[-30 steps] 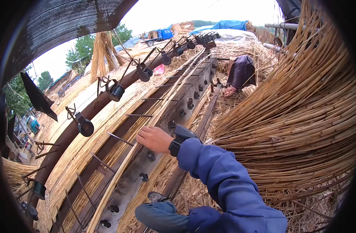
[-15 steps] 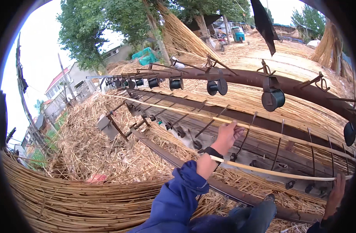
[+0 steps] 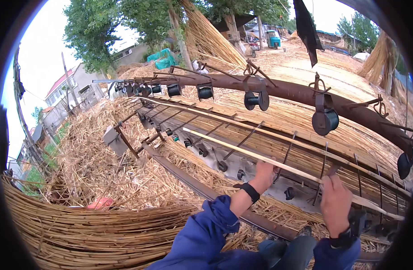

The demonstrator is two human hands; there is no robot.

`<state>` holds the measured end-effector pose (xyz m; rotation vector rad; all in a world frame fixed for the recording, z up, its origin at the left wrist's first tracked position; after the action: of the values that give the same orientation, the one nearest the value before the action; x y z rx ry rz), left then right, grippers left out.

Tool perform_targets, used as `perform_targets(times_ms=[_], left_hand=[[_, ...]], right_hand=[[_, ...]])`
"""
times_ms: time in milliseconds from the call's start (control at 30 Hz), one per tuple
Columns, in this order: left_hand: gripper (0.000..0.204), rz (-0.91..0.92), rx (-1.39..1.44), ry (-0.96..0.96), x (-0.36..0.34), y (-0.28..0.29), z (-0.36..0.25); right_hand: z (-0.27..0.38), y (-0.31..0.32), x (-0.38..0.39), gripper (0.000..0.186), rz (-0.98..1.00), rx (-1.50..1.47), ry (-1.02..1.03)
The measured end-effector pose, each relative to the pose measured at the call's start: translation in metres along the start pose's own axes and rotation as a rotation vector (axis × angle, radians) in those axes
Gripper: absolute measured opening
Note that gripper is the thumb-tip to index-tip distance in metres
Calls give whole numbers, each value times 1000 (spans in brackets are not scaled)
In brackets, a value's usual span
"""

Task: Operating a specialized machine to weave bundles of dried reeds into mats.

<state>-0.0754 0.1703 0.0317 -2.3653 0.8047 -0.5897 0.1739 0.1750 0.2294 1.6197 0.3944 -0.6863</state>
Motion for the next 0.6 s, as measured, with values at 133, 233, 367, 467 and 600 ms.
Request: perform_targets(times_ms=[133, 233, 367, 467, 600], left_hand=[[21, 17, -33, 216, 69, 82, 26], [6, 28, -188, 299, 119, 112, 27], [2, -86, -272, 251, 163, 171, 4], [1, -22, -419, 200, 171, 172, 14], [1, 65, -533, 195, 193, 154, 53]], right_hand=[[85, -60, -97, 64, -25, -567, 69], [88, -72, -66, 57, -48, -512, 74], [99, -98, 19, 45, 48, -448, 74], [68, -95, 96, 43, 112, -407, -81], [40, -73, 184, 37, 154, -355, -314]])
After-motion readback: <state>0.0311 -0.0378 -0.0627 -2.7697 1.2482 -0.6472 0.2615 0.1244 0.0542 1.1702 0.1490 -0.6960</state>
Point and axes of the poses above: each hand's wrist, its own x-axis away from the middle knuckle, its own y-axis out of the back of the hand, z = x × y, the point moved 9 cm from there along -x, towards the middle knuckle, and after that the axes turned 9 degrees about y, right-handed, at the moved point
